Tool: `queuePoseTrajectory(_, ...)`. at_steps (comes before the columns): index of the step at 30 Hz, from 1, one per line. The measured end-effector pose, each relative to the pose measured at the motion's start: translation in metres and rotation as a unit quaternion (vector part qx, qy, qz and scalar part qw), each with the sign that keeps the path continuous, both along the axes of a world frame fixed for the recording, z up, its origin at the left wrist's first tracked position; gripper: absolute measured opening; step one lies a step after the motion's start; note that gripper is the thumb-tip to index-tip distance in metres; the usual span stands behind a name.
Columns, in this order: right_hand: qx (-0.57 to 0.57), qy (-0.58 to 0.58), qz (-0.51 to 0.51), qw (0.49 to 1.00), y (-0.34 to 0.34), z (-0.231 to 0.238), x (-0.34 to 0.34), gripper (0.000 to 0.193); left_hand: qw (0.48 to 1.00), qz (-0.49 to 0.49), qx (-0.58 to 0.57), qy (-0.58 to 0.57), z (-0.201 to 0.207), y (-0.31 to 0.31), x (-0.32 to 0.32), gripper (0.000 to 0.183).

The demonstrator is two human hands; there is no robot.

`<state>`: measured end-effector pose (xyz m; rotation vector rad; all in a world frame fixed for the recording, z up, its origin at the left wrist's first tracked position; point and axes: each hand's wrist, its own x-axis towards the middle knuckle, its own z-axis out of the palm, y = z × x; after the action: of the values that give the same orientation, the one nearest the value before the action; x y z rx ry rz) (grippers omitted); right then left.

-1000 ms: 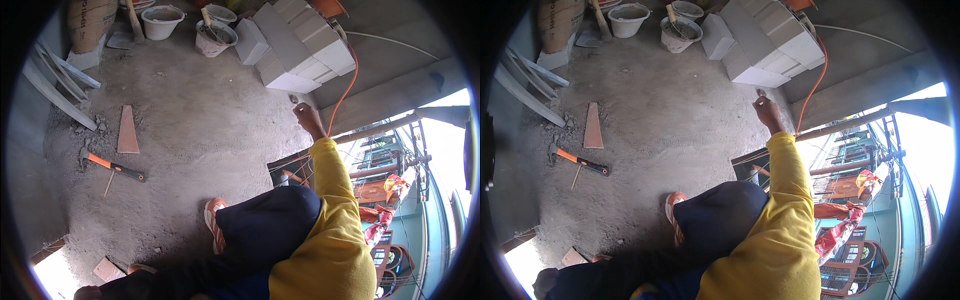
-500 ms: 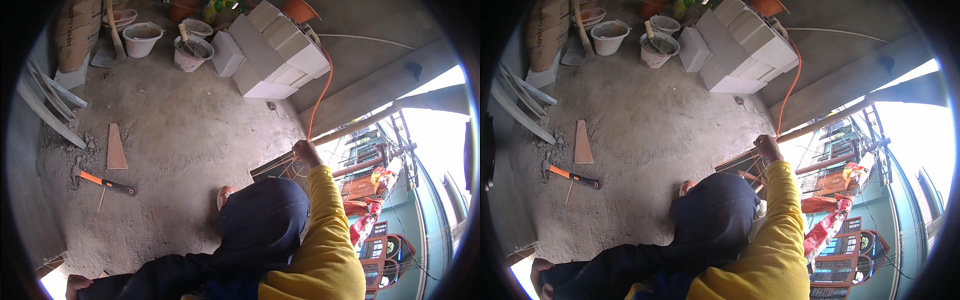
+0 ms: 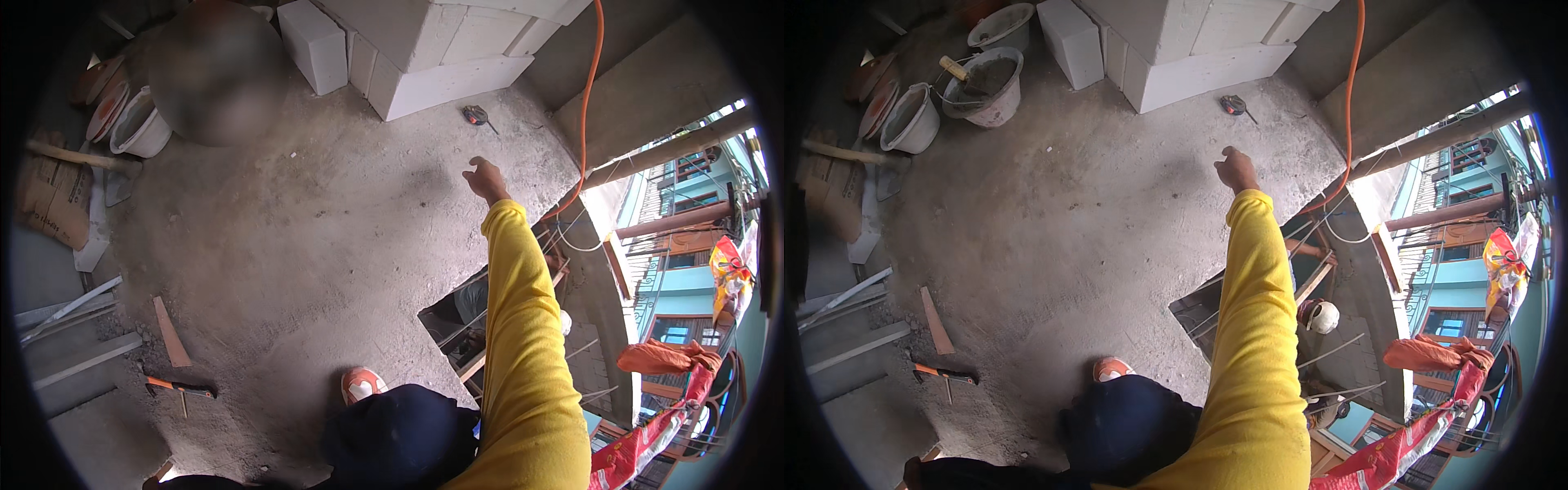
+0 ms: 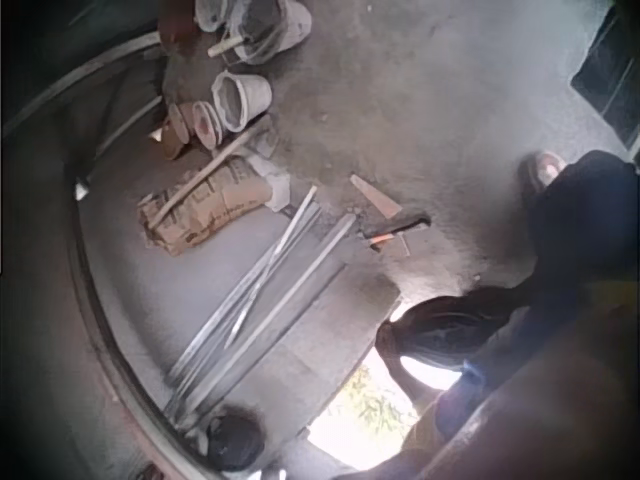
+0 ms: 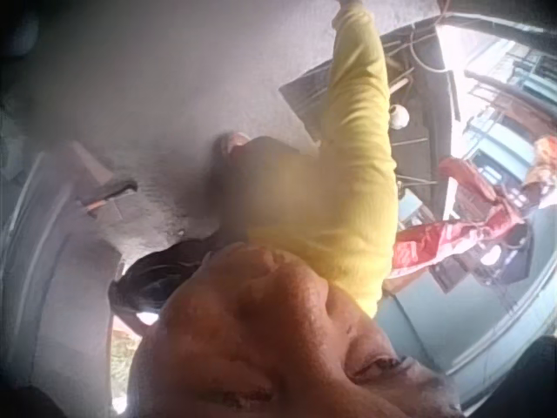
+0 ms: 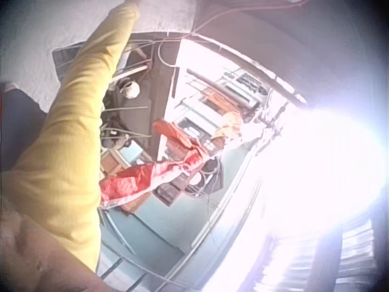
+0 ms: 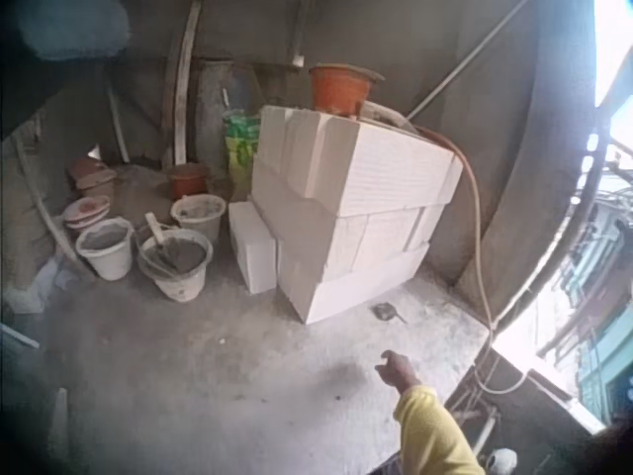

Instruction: The person hammers nails into a concrete wall using a hammer and a string line for alignment. They repeatedly position the string, drive nails, and adjust the line to maintain a straight reference.

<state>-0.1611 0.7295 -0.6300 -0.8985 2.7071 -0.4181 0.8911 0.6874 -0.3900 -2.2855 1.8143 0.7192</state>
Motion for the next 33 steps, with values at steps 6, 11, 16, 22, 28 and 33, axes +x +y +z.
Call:
queuePoseTrajectory(6, 0.01, 0.084, -0.104, 0.991, -0.068, -0.032, -0.084, 0.079, 0.997, 0.015, 0.021, -0.069, 0.04, -0.004, -0.056, 0.023)
queuePoseTrajectory(11, 0.078, 0.039, -0.116, 0.989, -0.107, -0.022, -0.136, 0.093, 0.994, 0.039, 0.026, -0.1, 0.06, 0.007, -0.088, 0.023)
queuePoseTrajectory(16, 0.067, 0.066, -0.102, 0.99, -0.134, -0.04, -0.167, 0.084, 0.992, 0.046, 0.024, -0.117, 0.07, 0.013, -0.105, 0.023)
queuePoseTrajectory(22, 0.068, 0.03, -0.114, 0.991, -0.14, -0.03, -0.138, 0.047, 0.99, 0.019, 0.008, -0.14, 0.1, 0.007, -0.117, 0.024)
queuePoseTrajectory(28, 0.067, 0.118, -0.095, 0.986, -0.115, -0.045, -0.138, 0.046, 0.988, -0.112, -0.068, -0.077, 0.095, -0.053, -0.132, 0.024)
queuePoseTrajectory(33, -0.116, 0.068, -0.035, 0.99, -0.119, -0.001, -0.033, 0.052, 0.973, -0.171, -0.137, 0.078, 0.022, -0.129, -0.255, 0.036)
